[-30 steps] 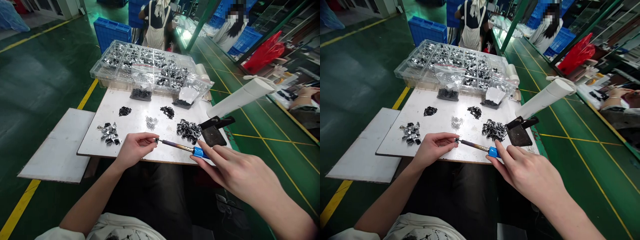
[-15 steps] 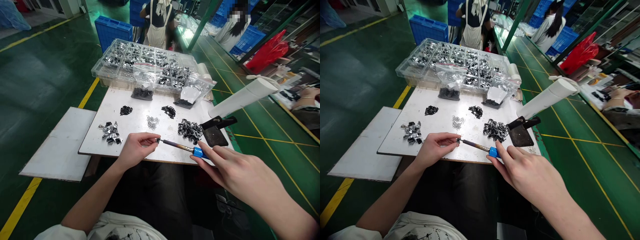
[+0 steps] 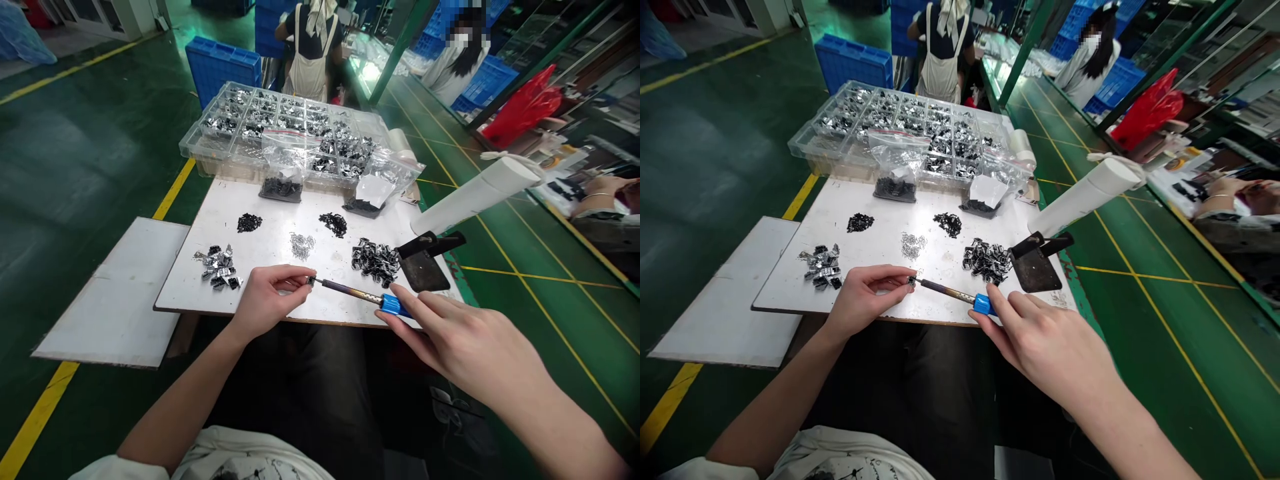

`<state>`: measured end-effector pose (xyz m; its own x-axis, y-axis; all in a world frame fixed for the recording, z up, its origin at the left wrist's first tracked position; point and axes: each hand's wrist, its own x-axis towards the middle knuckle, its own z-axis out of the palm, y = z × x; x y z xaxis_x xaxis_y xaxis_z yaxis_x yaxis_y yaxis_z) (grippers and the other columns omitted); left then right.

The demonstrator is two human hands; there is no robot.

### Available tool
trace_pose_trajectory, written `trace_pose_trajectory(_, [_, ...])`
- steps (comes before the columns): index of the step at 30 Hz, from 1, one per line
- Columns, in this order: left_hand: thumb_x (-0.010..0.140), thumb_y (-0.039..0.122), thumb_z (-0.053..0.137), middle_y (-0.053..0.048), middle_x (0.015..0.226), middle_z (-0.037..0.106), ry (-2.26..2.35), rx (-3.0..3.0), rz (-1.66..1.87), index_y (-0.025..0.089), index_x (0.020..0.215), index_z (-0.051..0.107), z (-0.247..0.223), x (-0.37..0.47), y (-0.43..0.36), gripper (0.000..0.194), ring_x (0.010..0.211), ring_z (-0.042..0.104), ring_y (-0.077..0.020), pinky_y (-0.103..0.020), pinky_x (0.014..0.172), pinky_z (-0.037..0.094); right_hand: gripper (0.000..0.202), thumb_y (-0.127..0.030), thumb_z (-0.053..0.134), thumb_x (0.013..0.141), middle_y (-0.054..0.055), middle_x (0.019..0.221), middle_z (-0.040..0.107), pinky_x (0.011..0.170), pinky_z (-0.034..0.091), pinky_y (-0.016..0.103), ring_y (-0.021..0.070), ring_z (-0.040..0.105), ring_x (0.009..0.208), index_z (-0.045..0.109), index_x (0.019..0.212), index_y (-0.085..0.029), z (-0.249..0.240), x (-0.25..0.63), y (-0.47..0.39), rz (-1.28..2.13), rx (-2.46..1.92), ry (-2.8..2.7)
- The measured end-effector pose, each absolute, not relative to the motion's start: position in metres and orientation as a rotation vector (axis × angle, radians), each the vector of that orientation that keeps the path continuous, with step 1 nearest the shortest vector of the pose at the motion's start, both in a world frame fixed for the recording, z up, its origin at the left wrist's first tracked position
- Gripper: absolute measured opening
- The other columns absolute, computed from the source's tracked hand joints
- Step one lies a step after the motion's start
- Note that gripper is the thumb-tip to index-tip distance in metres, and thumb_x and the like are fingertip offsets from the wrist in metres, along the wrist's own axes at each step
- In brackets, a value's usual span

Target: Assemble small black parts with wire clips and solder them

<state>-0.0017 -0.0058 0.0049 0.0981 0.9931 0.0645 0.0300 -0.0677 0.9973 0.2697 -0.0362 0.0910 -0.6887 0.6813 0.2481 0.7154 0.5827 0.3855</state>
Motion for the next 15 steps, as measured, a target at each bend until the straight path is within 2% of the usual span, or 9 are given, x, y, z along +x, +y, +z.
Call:
trace_pose_trajectory(3, [0.077,0.018,0.077,-0.004,0.089,0.079,1.135,1.304,1.179,0.017,0.102,0.081,0.005,-0.001,-0.006,0.025,0.083,0.075,-0.0179,-0.026,0.082,0.064,0.037,-0.043,0.054,0.099,0.007,0.084,0.075,0.054,0.043,0.029,0.0178,0.068,0.062,0.069,0.118,-0.015,0.087,0.289,-0.044,-0.518,-1.292,-2.534])
trace_pose_trajectory(5, [0.078,0.019,0.077,-0.004,0.090,0.079,1.135,1.306,1.171,0.018,0.102,0.081,0.004,-0.001,-0.006,0.024,0.084,0.074,-0.0176,-0.025,0.082,0.064,0.038,-0.047,0.057,0.097,0.008,0.088,0.076,0.059,0.046,0.028,0.0187,0.069,0.066,0.072,0.115,-0.017,0.077,0.307,-0.052,-0.433,-1.500,-2.308])
trace_pose_trajectory(8, [0.078,0.020,0.077,-0.003,0.091,0.079,1.133,1.304,1.157,0.020,0.101,0.081,0.004,-0.001,-0.004,0.023,0.085,0.074,-0.0172,-0.025,0.081,0.063,0.058,-0.066,0.053,0.090,0.006,0.060,0.068,0.052,0.043,0.032,0.0208,0.059,0.049,0.078,0.101,-0.016,0.050,0.337,-0.067,-0.324,-2.050,-1.881])
trace_pose_trajectory(10, [0.079,0.022,0.077,-0.003,0.091,0.079,1.136,1.301,1.142,0.020,0.102,0.081,0.004,-0.001,-0.004,0.023,0.086,0.074,-0.0173,-0.025,0.082,0.063,0.067,-0.072,0.052,0.083,0.006,0.051,0.061,0.053,0.043,0.034,0.0249,0.059,0.049,0.079,0.101,-0.014,0.030,0.354,-0.074,-0.126,-2.411,-1.591])
trace_pose_trajectory(12, [0.079,0.023,0.077,-0.003,0.091,0.079,1.138,1.303,1.122,0.021,0.103,0.080,0.004,-0.002,-0.003,0.024,0.087,0.074,-0.0173,-0.025,0.084,0.063,0.070,-0.070,0.052,0.080,0.010,0.060,0.067,0.059,0.047,0.037,0.0298,0.063,0.060,0.078,0.107,-0.011,0.014,0.365,-0.076,-0.005,-2.595,-1.392])
trace_pose_trajectory(15, [0.078,0.026,0.079,-0.003,0.092,0.078,1.139,1.311,1.104,0.022,0.103,0.080,0.003,-0.002,-0.003,0.025,0.088,0.073,-0.0170,-0.025,0.085,0.062,0.067,-0.059,0.048,0.081,0.016,0.084,0.073,0.071,0.050,0.041,0.0339,0.067,0.079,0.073,0.120,-0.011,0.001,0.374,-0.066,-0.024,-2.585,-1.385])
